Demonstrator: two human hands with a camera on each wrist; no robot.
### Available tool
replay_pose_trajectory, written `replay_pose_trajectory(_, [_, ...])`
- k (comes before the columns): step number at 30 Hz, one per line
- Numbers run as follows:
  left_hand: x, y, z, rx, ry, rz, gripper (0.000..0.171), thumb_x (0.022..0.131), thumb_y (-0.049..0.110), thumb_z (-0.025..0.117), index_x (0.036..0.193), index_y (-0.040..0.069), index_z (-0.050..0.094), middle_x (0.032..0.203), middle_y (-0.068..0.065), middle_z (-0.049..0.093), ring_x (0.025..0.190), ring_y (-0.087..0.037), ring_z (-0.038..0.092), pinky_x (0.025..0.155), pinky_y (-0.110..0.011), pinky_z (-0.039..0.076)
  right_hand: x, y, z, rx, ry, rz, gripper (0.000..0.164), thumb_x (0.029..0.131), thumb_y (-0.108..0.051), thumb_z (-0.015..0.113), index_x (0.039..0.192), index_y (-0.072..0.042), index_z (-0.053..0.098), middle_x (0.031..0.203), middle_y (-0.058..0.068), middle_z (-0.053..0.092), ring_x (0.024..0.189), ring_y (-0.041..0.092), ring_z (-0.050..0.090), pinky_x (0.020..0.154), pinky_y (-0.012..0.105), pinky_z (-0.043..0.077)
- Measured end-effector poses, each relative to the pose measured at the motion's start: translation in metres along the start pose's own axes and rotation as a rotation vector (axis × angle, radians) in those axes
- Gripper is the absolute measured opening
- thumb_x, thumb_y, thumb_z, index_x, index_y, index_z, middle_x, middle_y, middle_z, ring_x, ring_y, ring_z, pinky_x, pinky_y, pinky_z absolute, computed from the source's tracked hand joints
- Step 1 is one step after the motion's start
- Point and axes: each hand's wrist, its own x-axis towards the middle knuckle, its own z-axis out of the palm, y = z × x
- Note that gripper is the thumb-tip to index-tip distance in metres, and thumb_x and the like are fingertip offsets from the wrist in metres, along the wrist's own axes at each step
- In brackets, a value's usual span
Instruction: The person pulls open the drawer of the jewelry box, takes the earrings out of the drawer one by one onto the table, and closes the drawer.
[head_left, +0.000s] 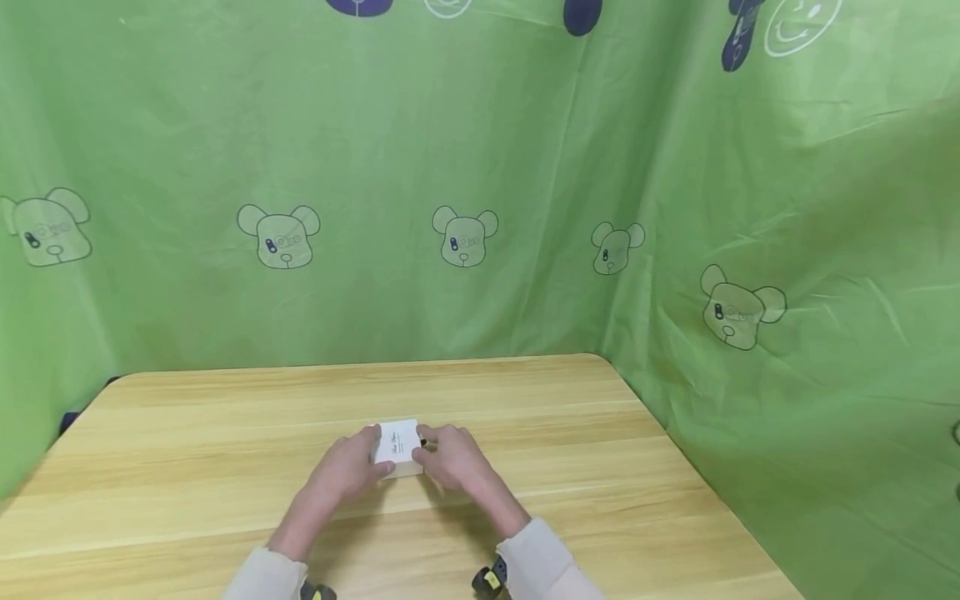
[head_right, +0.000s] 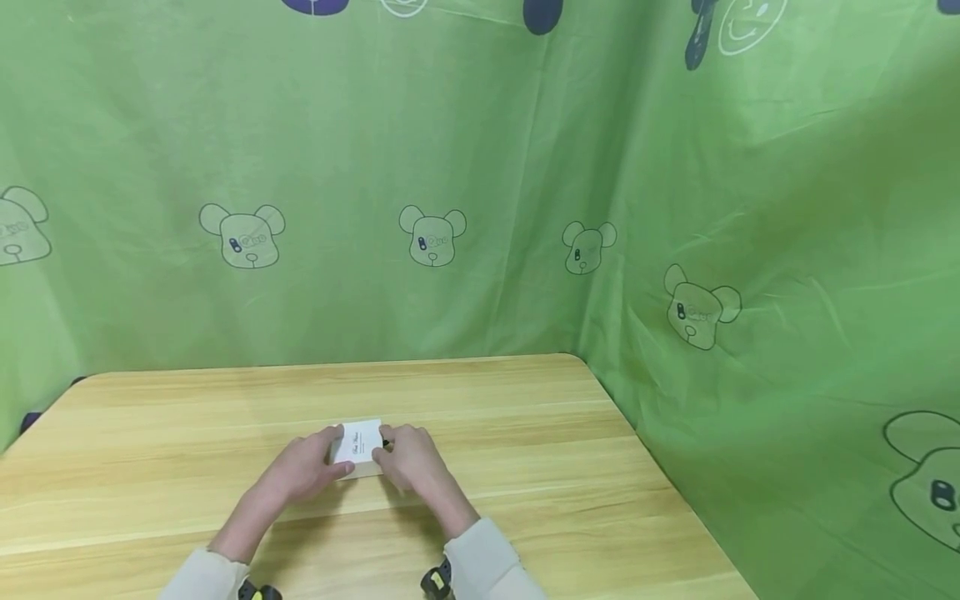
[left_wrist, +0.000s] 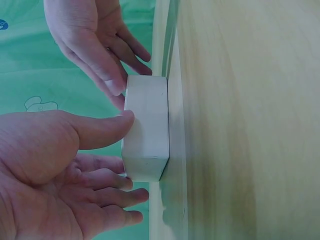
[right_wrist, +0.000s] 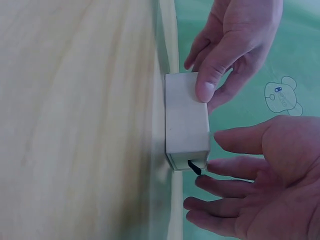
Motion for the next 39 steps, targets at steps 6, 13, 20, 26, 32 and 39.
replay_pose_trajectory(6, [0.001,0.000,0.000,0.007,-0.001,-0.007,0.068,0.091,0.018,0.075,0.145,-0.009,0.044,0.110,-0.026,0.069,0.074,-0.020,0.058,0.059,-0.029,0.050,0.003,0.003,0.003,0.020,-0.001,-0.004,0.055,0.099,-0.023,0.063,0.150,-0.012,0.049,0.149,0.025,0.051,0.042,0.008,0.041,0.036,0.018,0.032])
replay_pose_trajectory(13, [0.001,0.001,-0.001,0.010,-0.002,-0.006,0.067,0.091,0.018,0.075,0.145,-0.010,0.045,0.112,-0.027,0.068,0.076,-0.021,0.058,0.060,-0.029,0.050,0.005,0.004,0.003,0.005,-0.005,-0.003,0.050,0.098,-0.023,0.065,0.145,-0.013,0.055,0.148,0.021,0.053,0.044,0.008,0.033,0.037,0.019,0.030])
replay_pose_trajectory(20, [-0.002,0.003,-0.003,0.016,-0.007,0.002,0.066,0.088,0.018,0.077,0.142,-0.009,0.049,0.109,-0.024,0.070,0.077,-0.020,0.059,0.064,-0.032,0.054,0.003,0.003,0.000,-0.007,-0.010,0.005,0.049,0.095,-0.023,0.068,0.142,-0.011,0.059,0.139,0.023,0.061,0.044,0.007,0.033,0.037,0.018,0.029])
replay_pose_trajectory(26, [-0.005,0.007,-0.007,0.010,-0.028,-0.004,0.061,0.085,0.017,0.080,0.136,-0.005,0.056,0.098,-0.015,0.070,0.076,-0.020,0.059,0.064,-0.033,0.054,-0.002,-0.003,-0.007,0.003,-0.030,0.030,0.049,0.090,-0.020,0.074,0.137,-0.009,0.063,0.131,0.021,0.068,0.048,0.010,0.040,0.039,0.020,0.034])
replay_pose_trajectory(32, [-0.008,0.010,-0.010,0.022,-0.054,-0.008,0.058,0.083,0.017,0.082,0.132,-0.004,0.059,0.093,-0.010,0.068,0.078,-0.021,0.058,0.067,-0.036,0.055,-0.004,-0.007,-0.011,-0.053,-0.048,0.042,0.050,0.087,-0.019,0.078,0.133,-0.008,0.066,0.135,0.017,0.066,0.062,0.016,0.049,0.044,0.022,0.038])
replay_pose_trajectory(39, [-0.012,0.015,-0.016,0.052,-0.086,0.014,0.053,0.082,0.016,0.082,0.126,-0.005,0.061,0.090,-0.009,0.067,0.079,-0.021,0.059,0.073,-0.041,0.058,-0.008,-0.013,-0.015,-0.134,-0.066,0.027,0.049,0.084,-0.016,0.081,0.130,-0.005,0.068,0.131,0.013,0.070,0.070,0.017,0.053,0.050,0.022,0.042])
